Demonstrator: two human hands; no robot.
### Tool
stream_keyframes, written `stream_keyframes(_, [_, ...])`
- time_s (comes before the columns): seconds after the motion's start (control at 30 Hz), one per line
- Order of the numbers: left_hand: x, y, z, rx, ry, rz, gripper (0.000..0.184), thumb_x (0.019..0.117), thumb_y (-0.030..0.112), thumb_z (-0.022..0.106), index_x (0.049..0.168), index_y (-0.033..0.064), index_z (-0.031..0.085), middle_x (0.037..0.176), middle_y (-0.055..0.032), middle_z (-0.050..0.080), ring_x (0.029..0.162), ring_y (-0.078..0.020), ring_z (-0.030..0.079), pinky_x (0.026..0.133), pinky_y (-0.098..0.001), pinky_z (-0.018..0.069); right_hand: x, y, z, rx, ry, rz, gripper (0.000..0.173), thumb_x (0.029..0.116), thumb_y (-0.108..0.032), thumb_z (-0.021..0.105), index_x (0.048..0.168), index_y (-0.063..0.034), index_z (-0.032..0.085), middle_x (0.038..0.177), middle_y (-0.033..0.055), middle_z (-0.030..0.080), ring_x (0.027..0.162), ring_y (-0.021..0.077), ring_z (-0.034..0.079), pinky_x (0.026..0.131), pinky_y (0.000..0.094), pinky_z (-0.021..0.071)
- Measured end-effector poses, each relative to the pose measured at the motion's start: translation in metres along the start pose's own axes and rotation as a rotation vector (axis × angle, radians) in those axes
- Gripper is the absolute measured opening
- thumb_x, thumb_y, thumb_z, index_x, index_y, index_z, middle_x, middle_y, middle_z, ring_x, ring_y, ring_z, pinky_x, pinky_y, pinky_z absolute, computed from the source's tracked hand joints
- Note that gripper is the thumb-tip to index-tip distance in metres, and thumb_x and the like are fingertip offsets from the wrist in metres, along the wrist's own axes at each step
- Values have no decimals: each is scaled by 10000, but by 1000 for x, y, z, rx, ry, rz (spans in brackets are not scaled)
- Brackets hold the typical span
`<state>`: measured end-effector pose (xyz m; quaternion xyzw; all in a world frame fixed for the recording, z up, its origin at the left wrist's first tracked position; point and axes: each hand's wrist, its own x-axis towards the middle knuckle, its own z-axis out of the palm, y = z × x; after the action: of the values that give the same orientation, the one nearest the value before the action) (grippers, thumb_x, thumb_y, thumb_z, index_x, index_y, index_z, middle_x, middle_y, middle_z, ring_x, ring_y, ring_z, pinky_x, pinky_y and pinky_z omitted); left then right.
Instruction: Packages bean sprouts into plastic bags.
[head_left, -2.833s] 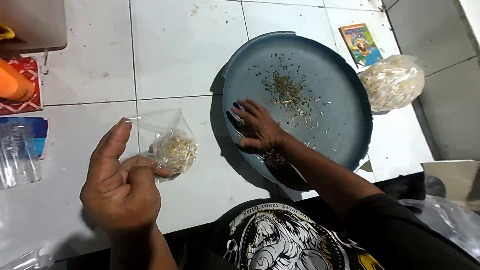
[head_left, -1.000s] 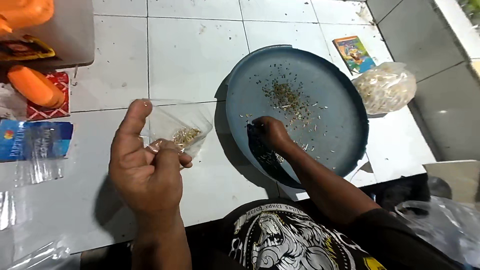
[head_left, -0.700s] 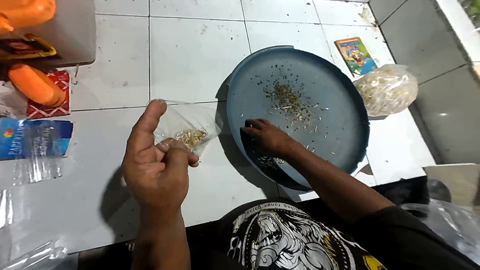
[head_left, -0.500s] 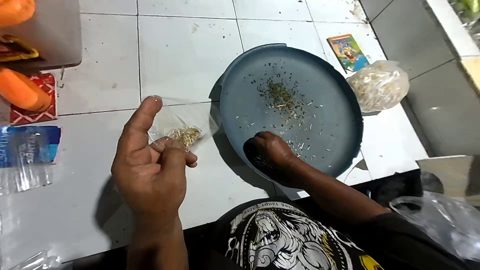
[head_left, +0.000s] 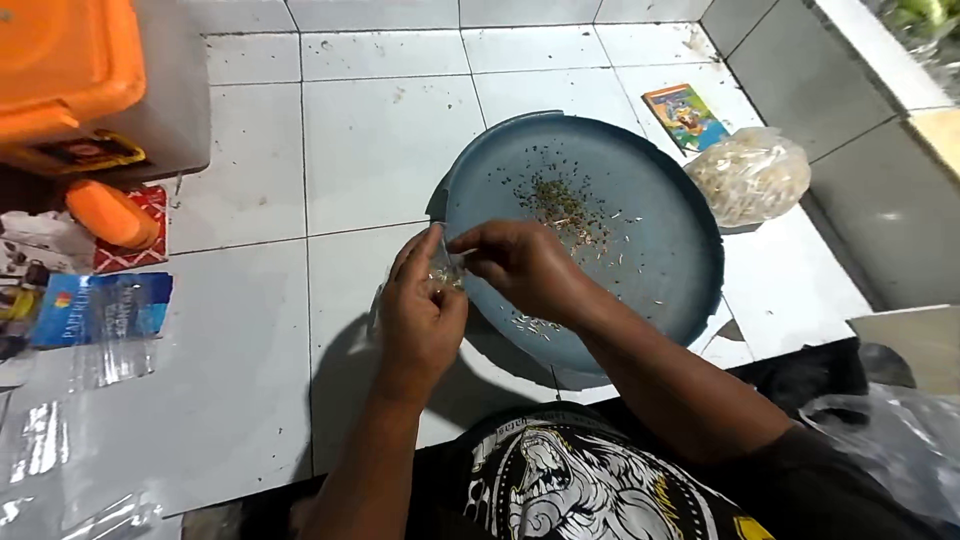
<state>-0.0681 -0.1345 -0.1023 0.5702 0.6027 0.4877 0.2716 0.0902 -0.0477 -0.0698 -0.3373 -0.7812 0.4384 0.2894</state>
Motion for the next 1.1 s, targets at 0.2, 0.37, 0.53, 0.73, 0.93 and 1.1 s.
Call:
stream_keyframes(0.2, [-1,-1,-49,-1,69,5,633,864,-29,569,1480,108,523,1451,-76,571,789,-105,687,634,-303,601,17,-24,11,-227,58,-477,256,924,-85,663,1161,-61,756,1122,93,714,995,152,684,838,321,609])
stream_keyframes(0.37, [-2,-7,-101,-72,96,-18,495,898,-21,548,1375,98,602,1051,-41,735,576,-109,659,530,-286,602,37,-21,20,-619,-239,-359,158,959,-275,685,1074,-234,787,1457,73,579,1349,271,523,1062,488,482])
stream_keyframes(0.53, [-7,-12,-125,-11,149,43,448,903,-4,509,1322,95,632,1254,-35,689,618,-93,664,564,-278,604,46,-49,35,-504,-118,-464,229,1045,-242,594,1052,-134,796,1170,-3,746,1045,110,703,902,329,590])
stream_keyframes(0.73, [-12,-16,-135,318,40,162,402,941,345,718,1222,60,679,1409,-123,560,750,-98,620,626,-278,545,48,-42,44,-354,-38,-420,219,1049,-187,580,1052,-95,778,1123,20,739,884,86,705,777,300,610])
stream_keyframes(0.93, [-2,-22,-129,506,80,219,193,1019,203,593,974,66,721,1089,-82,654,894,-133,642,788,-310,558,53,-6,50,-50,-146,-154,680,903,-157,790,1474,-21,447,1053,108,726,708,152,695,671,349,622])
stream_keyframes(1.1, [11,-3,-124,456,178,293,156,985,168,648,993,39,734,1044,-106,645,856,-117,648,775,-256,571,63,-2,57,-40,-104,-291,180,914,-108,757,1071,-32,716,1096,77,712,937,128,699,849,329,613])
